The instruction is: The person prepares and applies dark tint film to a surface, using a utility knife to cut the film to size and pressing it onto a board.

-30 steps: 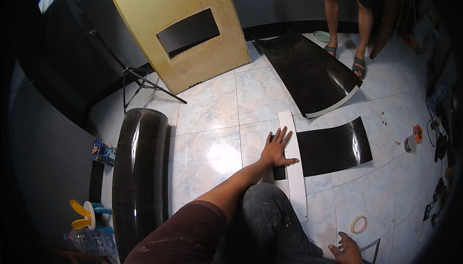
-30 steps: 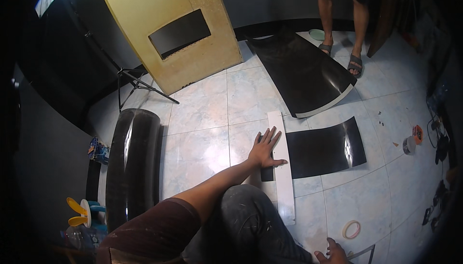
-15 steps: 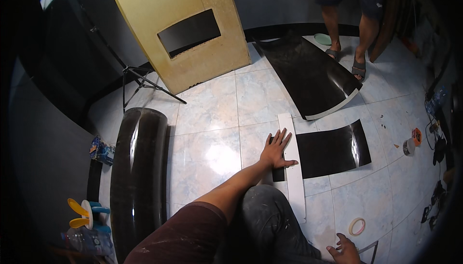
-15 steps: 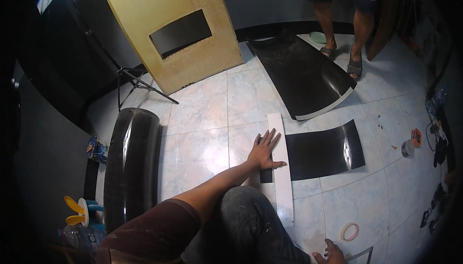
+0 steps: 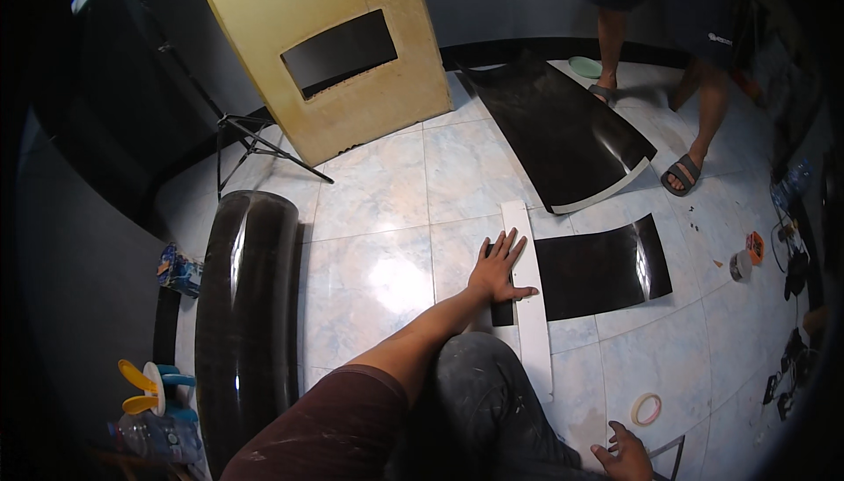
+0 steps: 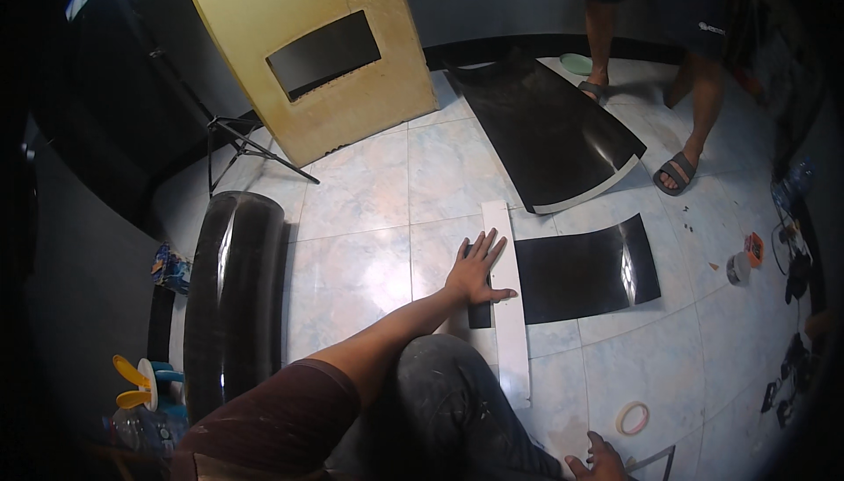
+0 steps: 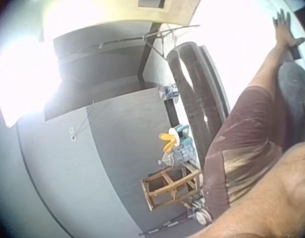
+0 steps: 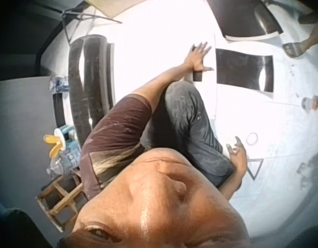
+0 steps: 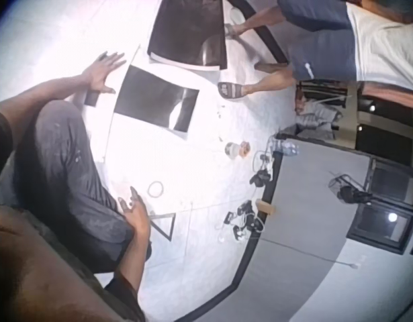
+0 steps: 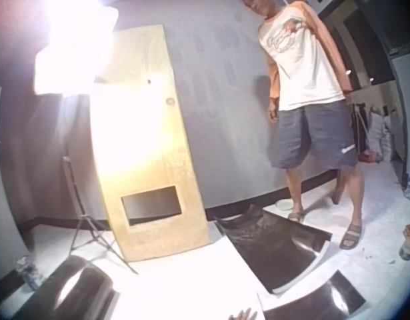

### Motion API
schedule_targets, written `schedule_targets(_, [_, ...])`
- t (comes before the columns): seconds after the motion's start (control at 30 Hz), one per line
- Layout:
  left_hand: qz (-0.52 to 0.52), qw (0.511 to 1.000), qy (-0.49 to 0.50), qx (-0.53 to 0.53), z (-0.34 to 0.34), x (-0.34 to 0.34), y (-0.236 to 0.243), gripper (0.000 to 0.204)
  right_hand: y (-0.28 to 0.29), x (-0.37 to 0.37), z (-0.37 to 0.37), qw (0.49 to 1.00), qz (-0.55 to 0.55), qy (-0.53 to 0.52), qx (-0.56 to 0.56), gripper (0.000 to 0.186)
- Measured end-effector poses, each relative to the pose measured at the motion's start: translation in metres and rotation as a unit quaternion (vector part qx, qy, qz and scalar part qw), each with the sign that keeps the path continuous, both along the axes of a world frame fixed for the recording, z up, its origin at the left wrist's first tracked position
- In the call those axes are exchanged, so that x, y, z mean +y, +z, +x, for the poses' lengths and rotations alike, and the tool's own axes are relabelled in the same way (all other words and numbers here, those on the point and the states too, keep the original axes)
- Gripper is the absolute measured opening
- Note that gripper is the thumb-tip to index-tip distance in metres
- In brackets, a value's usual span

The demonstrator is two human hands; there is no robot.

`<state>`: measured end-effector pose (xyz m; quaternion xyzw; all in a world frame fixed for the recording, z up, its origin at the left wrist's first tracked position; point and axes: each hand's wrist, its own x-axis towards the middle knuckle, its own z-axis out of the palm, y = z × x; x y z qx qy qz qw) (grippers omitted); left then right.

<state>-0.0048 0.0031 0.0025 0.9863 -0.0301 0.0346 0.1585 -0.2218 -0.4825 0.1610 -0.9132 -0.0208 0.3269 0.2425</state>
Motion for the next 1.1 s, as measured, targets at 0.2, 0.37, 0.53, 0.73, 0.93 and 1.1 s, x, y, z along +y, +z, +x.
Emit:
schedule_targets(0.2, [-0.011,1.000,-0.003,-0.018,0.000,0.001,-0.003,0.135,0.015,0.012,0.004,1.000,-0.011,0.000,0.008,0.073])
schedule_targets(0.37, [-0.006,1.000,-0.002,-0.014,0.001,0.001,-0.002,0.137,0.014,0.012,0.005,0.999,-0.021,0.000,0.026,0.075])
schedule_targets(0.53, [-0.009,1.000,-0.002,-0.017,0.000,0.002,-0.005,0.136,0.014,0.012,0.006,0.999,-0.024,0.015,0.020,0.076])
schedule_targets(0.73, [-0.003,1.000,-0.002,-0.016,0.001,0.003,-0.006,0.136,0.011,0.011,0.005,0.999,-0.029,0.022,0.018,0.075])
schedule_targets(0.93, [-0.003,1.000,-0.002,-0.021,0.002,0.001,-0.005,0.135,0.014,0.012,0.005,0.999,-0.032,0.024,0.018,0.074])
schedule_targets(1.1, [0.008,1.000,0.002,-0.003,0.000,0.003,-0.004,0.136,0.011,0.012,0.005,0.999,-0.023,0.023,0.017,0.075])
